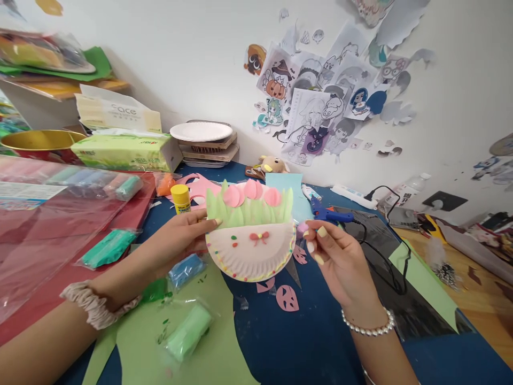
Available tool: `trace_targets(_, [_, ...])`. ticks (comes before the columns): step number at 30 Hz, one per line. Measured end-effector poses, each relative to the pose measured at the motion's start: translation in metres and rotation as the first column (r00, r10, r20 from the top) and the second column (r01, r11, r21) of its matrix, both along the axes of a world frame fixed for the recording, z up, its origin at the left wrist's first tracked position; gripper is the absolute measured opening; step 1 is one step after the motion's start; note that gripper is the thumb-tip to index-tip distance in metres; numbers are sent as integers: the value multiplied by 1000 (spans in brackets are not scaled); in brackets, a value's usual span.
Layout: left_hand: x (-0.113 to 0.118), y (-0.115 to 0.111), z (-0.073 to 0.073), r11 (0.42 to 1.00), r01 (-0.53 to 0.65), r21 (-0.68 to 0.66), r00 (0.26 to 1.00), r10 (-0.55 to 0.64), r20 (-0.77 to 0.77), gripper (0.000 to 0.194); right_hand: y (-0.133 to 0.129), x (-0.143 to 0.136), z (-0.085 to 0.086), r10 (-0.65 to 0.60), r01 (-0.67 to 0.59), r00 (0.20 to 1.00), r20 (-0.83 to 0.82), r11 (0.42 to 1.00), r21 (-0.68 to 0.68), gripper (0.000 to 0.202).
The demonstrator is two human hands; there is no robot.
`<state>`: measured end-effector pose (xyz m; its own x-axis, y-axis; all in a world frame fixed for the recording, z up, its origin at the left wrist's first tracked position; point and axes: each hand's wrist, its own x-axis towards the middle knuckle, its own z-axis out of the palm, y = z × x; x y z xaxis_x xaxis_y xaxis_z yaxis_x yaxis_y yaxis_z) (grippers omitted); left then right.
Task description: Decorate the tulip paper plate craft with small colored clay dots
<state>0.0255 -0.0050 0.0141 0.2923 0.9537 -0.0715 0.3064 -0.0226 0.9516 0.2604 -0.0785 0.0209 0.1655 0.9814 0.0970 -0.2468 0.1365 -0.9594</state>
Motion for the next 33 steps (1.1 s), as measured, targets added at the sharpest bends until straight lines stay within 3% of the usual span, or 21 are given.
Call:
trace_targets(2, [-4, 3, 0, 990, -15, -141, 988, 37, 152, 19, -2, -3, -4, 1, -3, 997, 78, 1000, 24, 12])
trace_targets(5, [-6, 8, -2, 956, -54, -289, 905, 170, 391, 13, -7, -8, -12, -27, 6, 965, 260, 996, 84, 5])
trace_targets(9, [-5, 9, -3, 957, -71, -281, 868, 198, 455, 15, -13, -16, -18, -116, -32, 834, 540, 966, 256, 11])
trace_targets(12, [-4, 6, -3, 954, -60, -295, 861, 199, 469, 24, -15, -21, -19, -184, -99, 738, 650, 923, 373, 19])
trace_targets(17, [-4, 5, -4, 958, -36, -283, 853, 177, 491, 32, -15, -27, -24, -314, -140, 637, 704, 851, 506, 10])
trace_targets(23, [-4, 3, -2, 956, -11, -292, 853, 162, 497, 31, -12, -35, -28, -572, -139, 426, 701, 724, 676, 8])
trace_targets(28, [-3, 1, -1, 955, 3, -296, 834, 161, 528, 24, -12, -37, -28, -619, -121, 360, 698, 710, 693, 12])
trace_targets(33, [-2, -2, 1, 949, 7, -314, 832, 169, 528, 19, -12, -38, -29, -608, -113, 367, 704, 722, 683, 11])
